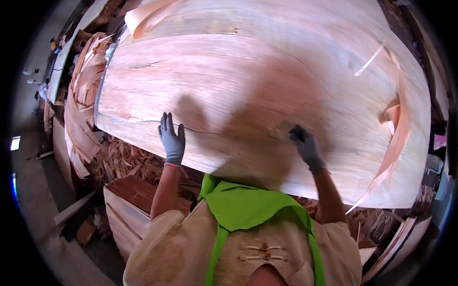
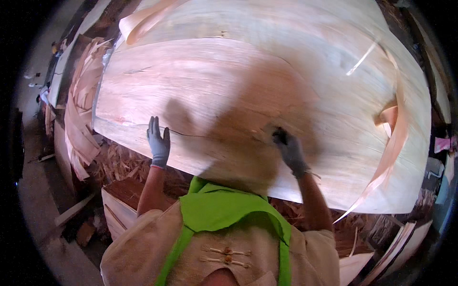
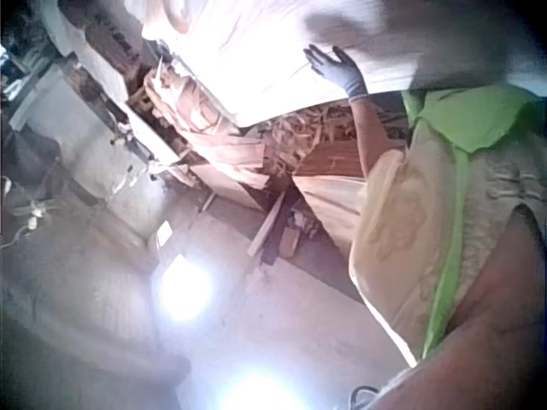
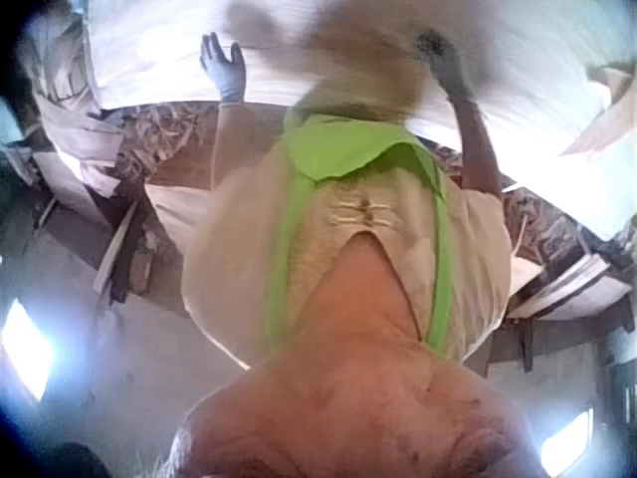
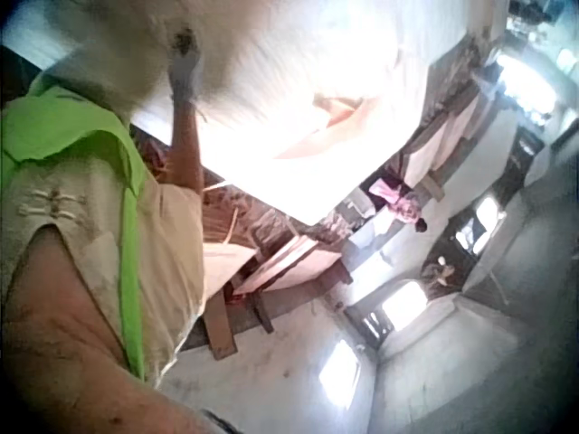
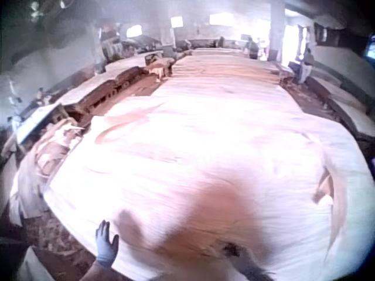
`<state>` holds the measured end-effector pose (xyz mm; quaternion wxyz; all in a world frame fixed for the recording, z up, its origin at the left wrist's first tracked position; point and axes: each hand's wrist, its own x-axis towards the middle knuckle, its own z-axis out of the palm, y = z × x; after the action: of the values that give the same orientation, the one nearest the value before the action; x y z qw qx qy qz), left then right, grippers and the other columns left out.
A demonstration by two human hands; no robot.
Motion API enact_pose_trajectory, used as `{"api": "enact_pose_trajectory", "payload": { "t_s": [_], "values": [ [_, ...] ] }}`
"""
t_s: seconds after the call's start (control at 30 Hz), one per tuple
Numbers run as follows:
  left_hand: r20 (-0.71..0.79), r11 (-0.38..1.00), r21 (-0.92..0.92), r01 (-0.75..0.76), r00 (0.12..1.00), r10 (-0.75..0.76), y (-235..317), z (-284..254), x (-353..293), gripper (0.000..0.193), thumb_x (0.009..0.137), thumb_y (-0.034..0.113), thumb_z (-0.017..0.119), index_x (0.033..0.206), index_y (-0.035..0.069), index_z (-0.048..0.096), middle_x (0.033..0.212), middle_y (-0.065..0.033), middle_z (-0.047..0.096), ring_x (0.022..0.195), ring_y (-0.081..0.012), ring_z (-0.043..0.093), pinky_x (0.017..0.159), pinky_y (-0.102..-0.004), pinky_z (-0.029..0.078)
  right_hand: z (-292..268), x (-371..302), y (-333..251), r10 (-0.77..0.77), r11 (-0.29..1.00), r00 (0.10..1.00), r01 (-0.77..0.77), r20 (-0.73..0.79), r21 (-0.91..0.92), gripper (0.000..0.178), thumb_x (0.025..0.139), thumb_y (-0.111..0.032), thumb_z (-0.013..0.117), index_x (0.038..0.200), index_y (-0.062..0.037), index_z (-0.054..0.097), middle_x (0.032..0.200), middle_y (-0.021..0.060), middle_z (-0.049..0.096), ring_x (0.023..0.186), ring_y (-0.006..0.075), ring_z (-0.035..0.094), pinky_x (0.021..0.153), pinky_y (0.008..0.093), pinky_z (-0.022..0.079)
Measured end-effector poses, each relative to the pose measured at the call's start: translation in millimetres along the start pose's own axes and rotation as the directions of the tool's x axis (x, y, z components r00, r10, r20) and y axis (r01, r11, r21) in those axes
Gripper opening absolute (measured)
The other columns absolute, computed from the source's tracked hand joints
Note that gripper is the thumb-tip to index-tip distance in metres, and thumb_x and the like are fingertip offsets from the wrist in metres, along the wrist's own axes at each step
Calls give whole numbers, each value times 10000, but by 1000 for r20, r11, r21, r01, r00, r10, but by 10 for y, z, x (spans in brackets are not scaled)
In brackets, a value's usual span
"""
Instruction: The person uses a small knife to trim and patch sections of wood veneer, applies tape to join pieces, and uses a ruler to measure and cut the material on a large work table.
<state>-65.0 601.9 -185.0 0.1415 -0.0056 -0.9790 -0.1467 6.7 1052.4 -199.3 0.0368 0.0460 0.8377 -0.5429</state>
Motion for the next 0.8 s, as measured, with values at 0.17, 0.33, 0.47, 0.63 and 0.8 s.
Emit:
{"api": "enact_pose_trajectory", "payload": {
  "t_s": [0.17, 0.33, 0.47, 0.63, 0.8],
  "values": [
    [60, 996, -79, 32, 998, -27, -569, -194, -138, 553, 885, 255, 544, 1378, 55, 393, 1426, -181, 382, 1344, -316, 322, 1110, -508, 192, 507, -43, -150, -95, 911, 995, 100, 32, -400, 165, 858, -81, 566, 990, -34, 654, 842, 138, 660, 769, 288, 587, 760, 366, 446],
    [262, 961, -143, -236, 928, 267, -685, -268, -336, 585, 861, 283, 533, 1368, 32, 383, 1450, -195, 315, 1364, -357, 265, 1098, -527, 198, 500, -64, -751, -40, 779, 995, 87, 88, -621, 195, 842, -96, 605, 1019, -72, 683, 900, 117, 649, 792, 237, 606, 741, 347, 488],
    [283, 912, -286, -293, 884, 373, -1006, -569, -466, 609, 828, 247, 571, 1378, 67, 381, 1442, -188, 337, 1329, -362, 316, 1098, -508, 218, 304, -159, -232, -64, 918, 947, -68, -316, -391, 115, 861, -65, 605, 813, 38, 622, 623, 69, 525, 620, 170, 513, 617, 324, 442],
    [315, 950, -229, -214, 907, 281, -1773, -897, -464, 582, 803, 224, 577, 1337, 50, 425, 1422, -186, 366, 1311, -350, 343, 1091, -500, 236, 409, 213, -889, 82, 996, 861, -60, -502, 59, 210, 949, -207, 548, 817, -64, 626, 610, -50, 444, 549, 27, 392, 476, 199, 293],
    [109, 952, -203, -228, 961, 253, -2101, -1170, -30, 562, 816, 217, 573, 1331, 45, 431, 1410, -189, 379, 1313, -350, 344, 1084, -509, 237, 936, 1176, -2640, -208, 978, 853, 194, -479, -79, 237, 958, -233, 513, 1058, -56, 635, 705, -38, 526, 520, 30, 369, 465, 202, 303]
  ]
}}
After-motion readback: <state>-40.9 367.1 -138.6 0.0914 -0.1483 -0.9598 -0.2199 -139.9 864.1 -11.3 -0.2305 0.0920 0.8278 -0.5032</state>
